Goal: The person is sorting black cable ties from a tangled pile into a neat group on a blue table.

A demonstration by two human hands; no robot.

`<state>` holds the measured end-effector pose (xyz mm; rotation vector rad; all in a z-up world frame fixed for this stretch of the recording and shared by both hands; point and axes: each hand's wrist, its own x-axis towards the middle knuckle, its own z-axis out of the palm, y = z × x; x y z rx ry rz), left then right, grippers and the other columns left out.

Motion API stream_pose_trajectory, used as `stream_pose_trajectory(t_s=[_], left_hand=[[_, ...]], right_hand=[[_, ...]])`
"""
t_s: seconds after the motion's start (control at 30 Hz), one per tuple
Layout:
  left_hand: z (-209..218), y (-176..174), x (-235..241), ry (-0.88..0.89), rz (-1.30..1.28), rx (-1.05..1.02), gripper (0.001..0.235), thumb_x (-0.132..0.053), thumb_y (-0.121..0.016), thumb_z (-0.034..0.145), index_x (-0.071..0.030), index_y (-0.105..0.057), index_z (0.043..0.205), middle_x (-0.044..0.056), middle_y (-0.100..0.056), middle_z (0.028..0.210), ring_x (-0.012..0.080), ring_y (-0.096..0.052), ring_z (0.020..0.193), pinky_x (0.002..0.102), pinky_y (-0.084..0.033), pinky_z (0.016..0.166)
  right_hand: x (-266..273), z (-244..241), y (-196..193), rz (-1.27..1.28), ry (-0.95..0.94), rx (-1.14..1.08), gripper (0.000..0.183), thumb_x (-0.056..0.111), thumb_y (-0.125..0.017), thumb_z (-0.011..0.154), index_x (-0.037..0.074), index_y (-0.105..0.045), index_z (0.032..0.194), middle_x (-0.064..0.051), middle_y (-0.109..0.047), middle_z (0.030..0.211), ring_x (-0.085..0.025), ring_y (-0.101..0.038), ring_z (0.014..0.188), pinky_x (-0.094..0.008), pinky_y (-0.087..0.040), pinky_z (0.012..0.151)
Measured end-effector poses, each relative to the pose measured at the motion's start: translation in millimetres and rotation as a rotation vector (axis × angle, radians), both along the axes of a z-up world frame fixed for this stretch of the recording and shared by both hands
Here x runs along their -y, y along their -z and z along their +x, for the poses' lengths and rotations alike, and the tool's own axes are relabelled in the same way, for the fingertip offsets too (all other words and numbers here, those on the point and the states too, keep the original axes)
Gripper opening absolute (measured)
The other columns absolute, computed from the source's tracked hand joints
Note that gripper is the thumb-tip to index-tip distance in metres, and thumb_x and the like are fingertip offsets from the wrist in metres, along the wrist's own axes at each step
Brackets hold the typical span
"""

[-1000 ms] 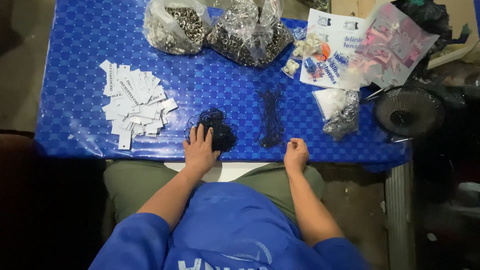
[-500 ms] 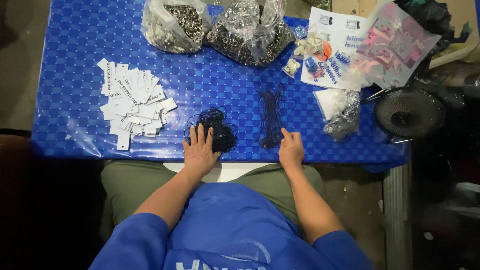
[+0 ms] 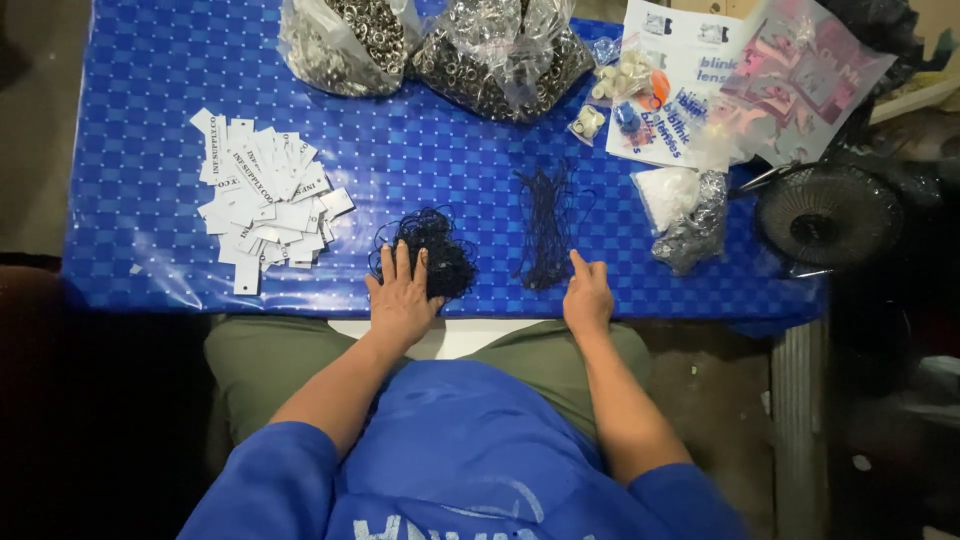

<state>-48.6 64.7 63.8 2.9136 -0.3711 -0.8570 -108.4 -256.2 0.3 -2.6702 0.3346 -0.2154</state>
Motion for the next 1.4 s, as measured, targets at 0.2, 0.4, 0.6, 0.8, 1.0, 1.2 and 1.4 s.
stream_pose_trajectory(t_s=[0.2,0.4,0.6,0.8,1.0,1.2,1.4], left_hand=[[0,-2,0,0.001,0.013,0.002,0.085,-0.054,-0.054,0.098,-0.014,-0.021,0.165,0.022,-0.013,0.170,0.0446,-0.006,0.157,0.068,-0.030,0.112],[0,1,1,0.012,0.041,-0.008,0.085,-0.056,-0.051,0.099,-0.015,-0.019,0.166,0.022,-0.012,0.170,0.0440,-0.006,0.157,0.067,-0.029,0.111],[0,-2,1,0.010,0.057,-0.009,0.085,-0.057,-0.050,0.099,-0.016,-0.019,0.166,0.022,-0.013,0.170,0.0433,-0.007,0.157,0.065,-0.030,0.111],[0,-5,2,0.018,0.058,0.009,0.085,-0.057,-0.051,0.098,-0.015,-0.021,0.165,0.021,-0.015,0.170,0.0431,-0.008,0.157,0.065,-0.032,0.110],[-1,-3,1,0.013,0.044,0.006,0.085,-0.057,-0.051,0.098,-0.015,-0.021,0.165,0.022,-0.014,0.170,0.0435,-0.008,0.157,0.066,-0.032,0.111],[0,-3,0,0.017,0.045,-0.008,0.086,-0.057,-0.051,0.098,-0.015,-0.019,0.166,0.022,-0.013,0.170,0.0438,-0.006,0.157,0.066,-0.031,0.111],[0,-3,-1,0.029,0.045,-0.002,0.086,-0.057,-0.052,0.098,-0.015,-0.019,0.166,0.022,-0.013,0.170,0.0445,-0.006,0.156,0.066,-0.031,0.110]], right_hand=[[12,-4,27,-0.026,0.014,0.019,0.029,-0.002,-0.057,0.098,0.011,-0.066,0.122,-0.005,-0.053,0.108,-0.029,-0.067,0.086,-0.042,-0.058,0.075],[27,-8,33,0.199,0.214,0.083,0.025,-0.003,-0.056,0.098,0.007,-0.061,0.121,-0.011,-0.058,0.106,-0.034,-0.066,0.096,-0.046,-0.055,0.084],[19,-6,30,0.183,0.225,-0.003,0.019,0.000,-0.057,0.099,0.008,-0.067,0.113,-0.007,-0.057,0.107,-0.032,-0.066,0.096,-0.046,-0.056,0.084],[33,-7,41,0.305,0.377,0.166,0.015,0.002,-0.060,0.095,0.008,-0.069,0.106,-0.011,-0.063,0.098,-0.027,-0.068,0.082,-0.037,-0.056,0.071],[40,-5,50,0.284,0.441,0.075,0.017,0.003,-0.062,0.092,0.007,-0.070,0.107,-0.009,-0.062,0.097,-0.024,-0.068,0.078,-0.035,-0.055,0.068],[35,-9,49,0.116,0.336,-0.105,0.012,0.008,-0.070,0.091,0.009,-0.067,0.103,-0.006,-0.059,0.094,-0.029,-0.066,0.092,-0.043,-0.053,0.083],[24,-10,23,0.084,0.282,-0.272,0.011,0.018,-0.066,0.098,0.008,-0.065,0.093,-0.011,-0.063,0.087,-0.034,-0.068,0.091,-0.047,-0.054,0.081]])
